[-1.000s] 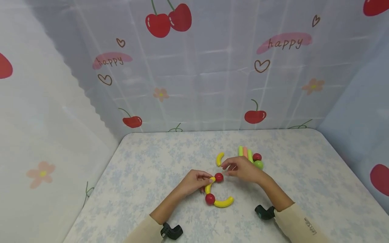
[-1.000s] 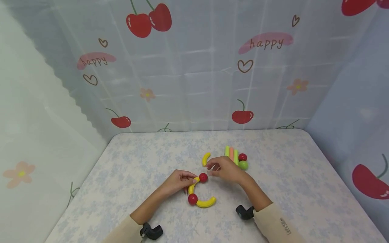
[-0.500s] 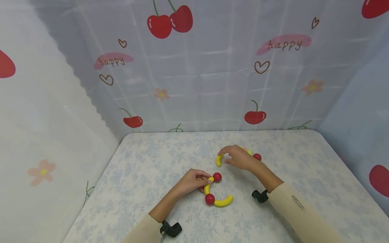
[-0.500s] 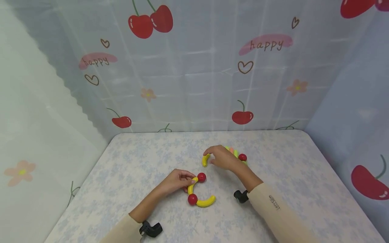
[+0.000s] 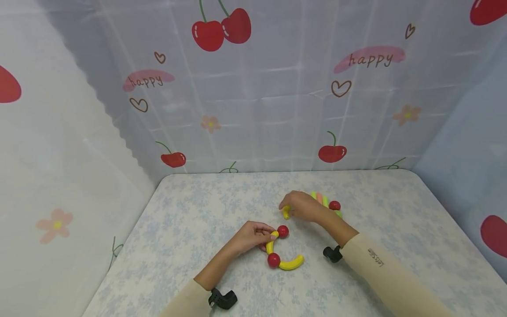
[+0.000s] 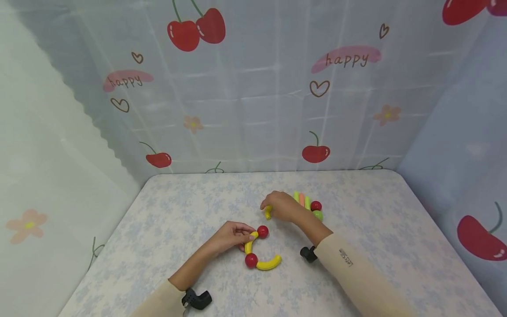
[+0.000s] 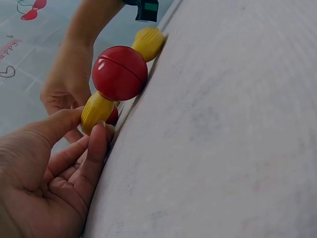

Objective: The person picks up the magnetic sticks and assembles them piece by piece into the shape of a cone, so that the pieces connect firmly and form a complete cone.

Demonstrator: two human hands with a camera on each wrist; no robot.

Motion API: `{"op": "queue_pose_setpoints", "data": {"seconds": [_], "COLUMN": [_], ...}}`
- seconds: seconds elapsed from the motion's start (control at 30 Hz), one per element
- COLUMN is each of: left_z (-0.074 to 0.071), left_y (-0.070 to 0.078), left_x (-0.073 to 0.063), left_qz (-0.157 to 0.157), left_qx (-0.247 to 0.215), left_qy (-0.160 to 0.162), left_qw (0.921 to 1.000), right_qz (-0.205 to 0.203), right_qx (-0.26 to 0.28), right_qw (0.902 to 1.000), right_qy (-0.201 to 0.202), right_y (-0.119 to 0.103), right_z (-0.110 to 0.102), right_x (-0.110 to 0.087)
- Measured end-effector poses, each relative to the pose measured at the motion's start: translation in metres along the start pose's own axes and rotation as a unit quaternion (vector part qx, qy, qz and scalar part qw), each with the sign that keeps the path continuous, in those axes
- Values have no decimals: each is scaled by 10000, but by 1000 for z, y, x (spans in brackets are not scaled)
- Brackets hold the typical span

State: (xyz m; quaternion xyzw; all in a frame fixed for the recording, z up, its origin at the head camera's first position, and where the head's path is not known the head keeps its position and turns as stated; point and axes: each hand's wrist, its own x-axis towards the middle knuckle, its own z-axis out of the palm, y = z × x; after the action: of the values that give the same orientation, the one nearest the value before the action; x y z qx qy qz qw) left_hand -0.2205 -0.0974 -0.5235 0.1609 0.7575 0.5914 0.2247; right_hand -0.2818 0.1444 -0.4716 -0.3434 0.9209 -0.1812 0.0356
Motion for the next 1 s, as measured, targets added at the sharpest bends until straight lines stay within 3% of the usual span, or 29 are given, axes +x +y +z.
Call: {"op": "queue_pose_setpoints", "data": {"seconds": [0.33, 0.63, 1.0], "left_z": [0, -1, -1], "left_y": [-2, -6, -8], "left_x": [1, 2, 3], "left_qz": [47, 14, 132], "left_qx": [-113, -207, -414], "left_qy": [-1, 63, 234], "left_qw": [9999, 9998, 9988], "right_qz": [119, 987, 1239], "right_qx": [-43, 488, 949], "right_qw": [9997, 9938, 9863], "right_qy": [-205, 160, 540], "right_y": [-2, -9, -12], "right_z": [5, 8, 6], "right_x": [-5, -20, -46]}}
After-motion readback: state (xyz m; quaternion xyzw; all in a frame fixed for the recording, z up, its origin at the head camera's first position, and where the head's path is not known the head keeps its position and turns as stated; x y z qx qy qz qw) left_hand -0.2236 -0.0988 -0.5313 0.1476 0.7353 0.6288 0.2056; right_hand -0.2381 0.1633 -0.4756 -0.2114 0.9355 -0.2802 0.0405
